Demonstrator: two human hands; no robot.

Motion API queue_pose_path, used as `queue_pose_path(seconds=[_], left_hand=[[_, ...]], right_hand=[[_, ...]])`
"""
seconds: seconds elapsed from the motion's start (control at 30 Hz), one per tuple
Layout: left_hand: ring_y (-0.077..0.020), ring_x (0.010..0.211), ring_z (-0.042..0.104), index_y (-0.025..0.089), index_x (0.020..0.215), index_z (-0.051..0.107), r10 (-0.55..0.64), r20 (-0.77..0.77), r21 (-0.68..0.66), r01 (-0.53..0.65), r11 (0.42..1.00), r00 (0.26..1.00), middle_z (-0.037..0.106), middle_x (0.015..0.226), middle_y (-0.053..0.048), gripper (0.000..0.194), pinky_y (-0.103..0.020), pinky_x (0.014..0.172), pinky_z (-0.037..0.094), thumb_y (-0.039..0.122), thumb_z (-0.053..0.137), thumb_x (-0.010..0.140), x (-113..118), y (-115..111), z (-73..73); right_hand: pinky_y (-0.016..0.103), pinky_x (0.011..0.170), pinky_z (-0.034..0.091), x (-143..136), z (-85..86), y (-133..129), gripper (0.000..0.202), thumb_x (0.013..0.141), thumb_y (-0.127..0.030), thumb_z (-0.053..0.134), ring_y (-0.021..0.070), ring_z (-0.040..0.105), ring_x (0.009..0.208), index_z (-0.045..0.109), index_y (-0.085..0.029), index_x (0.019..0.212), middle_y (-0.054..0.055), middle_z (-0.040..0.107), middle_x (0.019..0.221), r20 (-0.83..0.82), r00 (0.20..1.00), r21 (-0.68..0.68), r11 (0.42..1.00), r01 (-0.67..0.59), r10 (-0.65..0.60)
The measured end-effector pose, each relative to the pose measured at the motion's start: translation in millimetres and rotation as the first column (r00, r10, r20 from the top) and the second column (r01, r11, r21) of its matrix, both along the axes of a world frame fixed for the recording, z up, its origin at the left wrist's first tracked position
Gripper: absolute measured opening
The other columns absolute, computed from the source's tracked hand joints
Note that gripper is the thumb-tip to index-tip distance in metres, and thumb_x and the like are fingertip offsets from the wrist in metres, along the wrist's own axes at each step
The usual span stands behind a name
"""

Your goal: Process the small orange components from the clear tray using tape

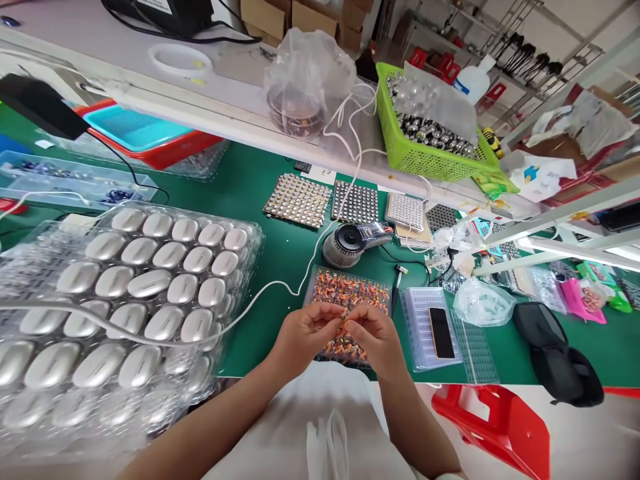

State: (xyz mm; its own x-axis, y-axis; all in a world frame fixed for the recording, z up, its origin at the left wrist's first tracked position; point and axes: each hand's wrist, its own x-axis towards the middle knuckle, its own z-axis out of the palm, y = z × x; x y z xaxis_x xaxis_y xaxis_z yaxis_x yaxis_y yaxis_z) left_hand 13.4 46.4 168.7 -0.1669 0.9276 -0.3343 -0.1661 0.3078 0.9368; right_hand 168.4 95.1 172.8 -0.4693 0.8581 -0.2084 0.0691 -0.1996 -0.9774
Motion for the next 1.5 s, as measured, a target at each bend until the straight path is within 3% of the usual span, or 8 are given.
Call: queue_pose_path(seconds=[0.23,0.47,0.77,1.07,1.3,1.5], left_hand=[[-0.018,0.073,0.07,0.017,0.087,0.073,-0.001,-0.095,0.061,0.007,0.998,0.995,0.075,0.081,-0.004,0.02,-0.023,0.065,0.055,0.03,0.065,0.075,-2,-3,-2.3],[-0.0191,0.08,0.07,0.018,0.093,0.074,-0.026,-0.144,0.073,0.037,0.997,0.989,0.076,0.087,-0.004,0.023,-0.024,0.07,0.056,0.032,0.064,0.078,-3,-6,-6.7],[-0.0188,0.082,0.07,0.019,0.096,0.074,-0.012,-0.321,0.147,0.062,0.987,0.947,0.076,0.092,-0.004,0.021,-0.026,0.075,0.056,0.026,0.06,0.08,-3,-6,-4.8],[-0.0169,0.084,0.069,0.017,0.1,0.071,-0.014,-0.39,0.224,0.109,0.969,0.921,0.074,0.092,-0.005,0.023,-0.026,0.079,0.054,0.021,0.057,0.083,-3,-5,-6.9],[-0.0167,0.085,0.067,0.017,0.101,0.07,0.01,-0.432,0.265,0.117,0.957,0.902,0.074,0.092,-0.006,0.023,-0.025,0.079,0.052,0.019,0.057,0.083,-3,-6,-7.2],[-0.0165,0.084,0.067,0.018,0.102,0.07,-0.004,-0.42,0.241,0.116,0.964,0.907,0.074,0.092,-0.005,0.023,-0.024,0.077,0.052,0.024,0.059,0.082,-5,-7,-4.6]], right_hand=[[0.023,0.051,0.037,-6,2.7,3,0.015,0.079,-0.033,0.065,0.0108,0.048,0.057,0.059,-0.02,0.077,-0.002,0.055,0.065,0.115,0.993,0.031,0.999,-0.022,0.019],[0.023,0.052,0.04,-7,0.2,2,0.014,0.079,-0.033,0.064,0.0108,0.05,0.057,0.059,-0.02,0.076,-0.002,0.057,0.066,0.144,0.989,0.037,0.999,0.007,-0.012],[0.023,0.051,0.039,-8,-6.5,1,0.014,0.08,-0.033,0.062,0.0108,0.048,0.057,0.06,-0.02,0.078,-0.002,0.055,0.064,0.175,0.983,0.084,0.996,0.036,-0.051],[0.023,0.052,0.04,-11,-9.0,1,0.014,0.08,-0.033,0.061,0.011,0.05,0.056,0.061,-0.02,0.076,-0.002,0.059,0.066,0.216,0.972,0.142,0.988,0.061,-0.091],[0.024,0.053,0.04,-15,-7.6,-1,0.012,0.08,-0.031,0.061,0.0114,0.05,0.057,0.061,-0.02,0.077,-0.001,0.06,0.068,0.349,0.924,0.242,0.968,0.07,-0.154],[0.024,0.051,0.039,-17,-8.9,0,0.013,0.08,-0.033,0.062,0.0121,0.051,0.058,0.061,-0.02,0.084,0.0,0.06,0.069,0.325,0.934,0.176,0.98,0.094,-0.148]])
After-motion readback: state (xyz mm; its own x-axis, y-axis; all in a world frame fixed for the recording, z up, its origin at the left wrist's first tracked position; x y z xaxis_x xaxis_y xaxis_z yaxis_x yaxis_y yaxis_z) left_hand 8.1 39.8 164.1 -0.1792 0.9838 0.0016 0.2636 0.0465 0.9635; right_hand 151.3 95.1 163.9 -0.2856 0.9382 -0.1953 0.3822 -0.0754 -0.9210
